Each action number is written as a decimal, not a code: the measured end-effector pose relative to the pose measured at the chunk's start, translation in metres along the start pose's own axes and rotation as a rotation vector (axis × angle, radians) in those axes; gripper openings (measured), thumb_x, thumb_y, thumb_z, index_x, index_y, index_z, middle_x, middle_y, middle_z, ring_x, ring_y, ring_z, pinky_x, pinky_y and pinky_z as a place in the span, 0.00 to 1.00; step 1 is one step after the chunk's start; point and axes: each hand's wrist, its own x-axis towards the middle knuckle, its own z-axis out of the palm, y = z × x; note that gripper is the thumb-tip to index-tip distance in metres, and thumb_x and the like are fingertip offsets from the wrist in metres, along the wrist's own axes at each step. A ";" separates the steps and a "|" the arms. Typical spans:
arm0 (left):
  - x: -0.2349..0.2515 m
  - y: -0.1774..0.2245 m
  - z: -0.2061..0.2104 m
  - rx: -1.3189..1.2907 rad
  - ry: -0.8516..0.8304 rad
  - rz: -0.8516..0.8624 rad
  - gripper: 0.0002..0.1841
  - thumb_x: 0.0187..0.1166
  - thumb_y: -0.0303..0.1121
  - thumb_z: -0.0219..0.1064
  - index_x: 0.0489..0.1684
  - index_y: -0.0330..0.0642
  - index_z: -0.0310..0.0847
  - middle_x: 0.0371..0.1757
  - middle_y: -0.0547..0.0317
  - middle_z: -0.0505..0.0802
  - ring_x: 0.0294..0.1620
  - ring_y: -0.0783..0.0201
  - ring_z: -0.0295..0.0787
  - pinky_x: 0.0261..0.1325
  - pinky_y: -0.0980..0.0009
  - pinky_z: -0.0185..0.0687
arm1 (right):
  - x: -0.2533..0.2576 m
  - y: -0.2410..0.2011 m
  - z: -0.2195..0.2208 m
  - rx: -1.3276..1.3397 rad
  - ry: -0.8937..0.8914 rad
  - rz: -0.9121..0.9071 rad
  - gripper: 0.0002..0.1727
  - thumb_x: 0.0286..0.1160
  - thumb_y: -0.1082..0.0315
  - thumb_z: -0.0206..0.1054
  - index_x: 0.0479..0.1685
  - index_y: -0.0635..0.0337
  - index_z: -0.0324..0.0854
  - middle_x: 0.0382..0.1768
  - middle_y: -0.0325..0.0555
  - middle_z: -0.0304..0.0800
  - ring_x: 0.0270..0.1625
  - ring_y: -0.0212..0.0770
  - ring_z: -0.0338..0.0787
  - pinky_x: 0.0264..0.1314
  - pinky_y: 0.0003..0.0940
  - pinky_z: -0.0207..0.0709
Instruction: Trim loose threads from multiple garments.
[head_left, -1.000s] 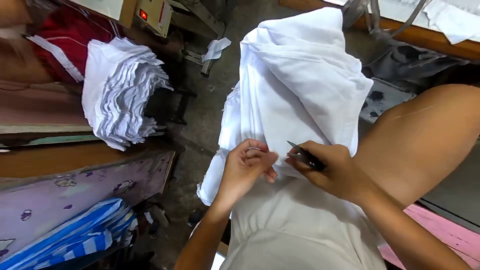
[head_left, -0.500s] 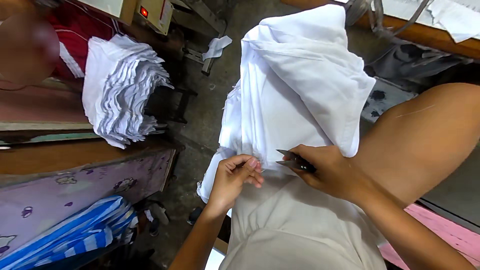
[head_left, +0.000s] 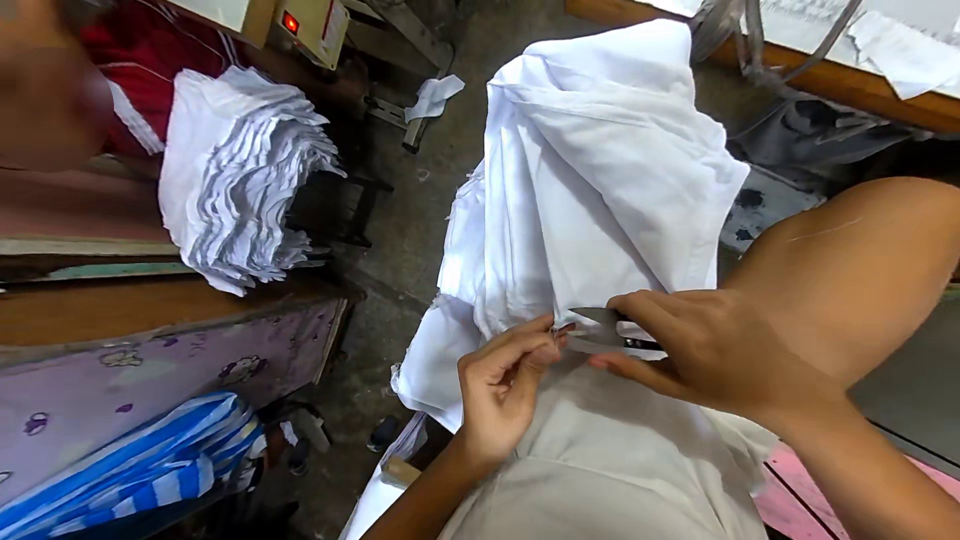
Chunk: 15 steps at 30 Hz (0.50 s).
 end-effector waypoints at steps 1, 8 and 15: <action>0.000 -0.002 0.001 0.034 -0.014 0.054 0.13 0.87 0.33 0.63 0.40 0.32 0.90 0.54 0.52 0.97 0.56 0.67 0.95 0.59 0.69 0.92 | 0.000 -0.002 -0.006 -0.070 -0.002 -0.013 0.35 0.88 0.38 0.48 0.32 0.61 0.83 0.15 0.44 0.75 0.14 0.43 0.75 0.14 0.35 0.59; 0.002 0.004 0.005 0.127 -0.054 0.164 0.12 0.86 0.29 0.63 0.37 0.28 0.88 0.53 0.46 0.96 0.59 0.68 0.94 0.63 0.73 0.89 | 0.007 -0.019 -0.022 -0.261 0.025 -0.085 0.26 0.90 0.51 0.53 0.30 0.64 0.79 0.13 0.46 0.72 0.12 0.46 0.70 0.15 0.36 0.55; -0.002 0.009 0.006 0.043 -0.015 0.086 0.11 0.84 0.30 0.66 0.38 0.30 0.91 0.53 0.51 0.97 0.58 0.71 0.93 0.62 0.75 0.89 | 0.009 -0.019 -0.006 -0.201 0.082 -0.076 0.25 0.90 0.52 0.54 0.30 0.64 0.78 0.13 0.46 0.71 0.11 0.43 0.68 0.14 0.34 0.54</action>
